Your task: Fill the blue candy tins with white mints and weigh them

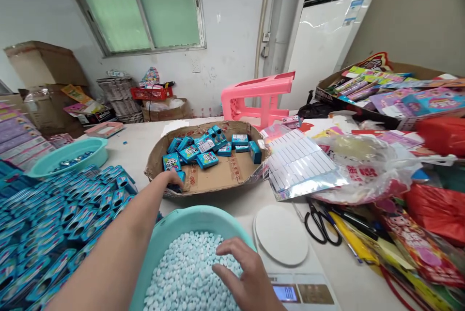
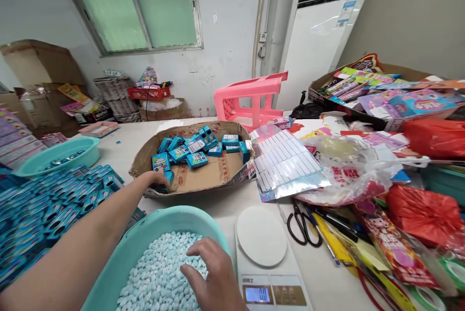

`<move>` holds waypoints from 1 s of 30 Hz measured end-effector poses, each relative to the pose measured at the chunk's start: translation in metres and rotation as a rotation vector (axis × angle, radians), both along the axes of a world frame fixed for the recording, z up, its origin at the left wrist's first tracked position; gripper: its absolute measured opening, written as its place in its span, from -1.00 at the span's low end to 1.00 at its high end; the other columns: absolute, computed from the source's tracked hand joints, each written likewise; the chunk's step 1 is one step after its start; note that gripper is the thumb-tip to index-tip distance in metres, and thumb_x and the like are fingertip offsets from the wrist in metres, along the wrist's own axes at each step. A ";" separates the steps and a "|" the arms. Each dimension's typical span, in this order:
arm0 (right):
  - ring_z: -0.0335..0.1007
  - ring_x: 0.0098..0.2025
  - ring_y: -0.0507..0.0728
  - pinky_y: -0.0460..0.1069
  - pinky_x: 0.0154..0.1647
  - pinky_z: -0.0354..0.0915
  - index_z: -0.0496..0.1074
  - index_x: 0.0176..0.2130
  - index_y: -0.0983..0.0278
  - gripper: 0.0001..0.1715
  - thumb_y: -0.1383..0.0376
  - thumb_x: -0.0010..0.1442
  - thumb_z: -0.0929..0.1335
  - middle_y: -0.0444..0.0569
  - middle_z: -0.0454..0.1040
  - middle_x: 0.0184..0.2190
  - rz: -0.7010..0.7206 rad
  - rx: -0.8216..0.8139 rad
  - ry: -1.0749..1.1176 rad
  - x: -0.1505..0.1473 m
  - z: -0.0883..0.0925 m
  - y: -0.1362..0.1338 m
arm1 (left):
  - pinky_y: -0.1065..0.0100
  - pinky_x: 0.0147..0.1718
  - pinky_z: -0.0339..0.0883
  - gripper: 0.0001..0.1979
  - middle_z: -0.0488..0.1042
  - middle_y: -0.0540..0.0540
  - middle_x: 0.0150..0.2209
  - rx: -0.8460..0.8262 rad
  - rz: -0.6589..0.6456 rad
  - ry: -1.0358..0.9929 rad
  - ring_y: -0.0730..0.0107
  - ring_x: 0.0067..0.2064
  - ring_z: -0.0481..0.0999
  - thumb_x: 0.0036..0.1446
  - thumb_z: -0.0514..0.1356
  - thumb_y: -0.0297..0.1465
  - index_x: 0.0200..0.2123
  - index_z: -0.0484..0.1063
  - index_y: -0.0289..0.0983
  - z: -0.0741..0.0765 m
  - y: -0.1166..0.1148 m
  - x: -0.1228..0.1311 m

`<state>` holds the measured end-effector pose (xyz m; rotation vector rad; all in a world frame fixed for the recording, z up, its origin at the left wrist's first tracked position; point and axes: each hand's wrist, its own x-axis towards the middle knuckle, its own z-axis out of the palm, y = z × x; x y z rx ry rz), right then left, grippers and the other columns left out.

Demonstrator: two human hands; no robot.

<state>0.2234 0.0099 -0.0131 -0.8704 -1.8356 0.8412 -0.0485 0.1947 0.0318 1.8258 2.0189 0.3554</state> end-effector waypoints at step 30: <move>0.33 0.03 0.33 0.29 0.13 0.14 0.30 0.10 0.15 -0.22 0.15 -0.10 0.53 0.08 0.45 -0.06 0.208 0.311 -0.338 0.020 0.027 -0.013 | 0.46 -0.62 0.21 -0.59 0.46 -0.11 -0.31 -0.362 -0.036 -0.991 0.38 -0.40 0.39 0.08 0.11 -0.06 -0.21 0.45 -0.26 0.010 -0.235 0.086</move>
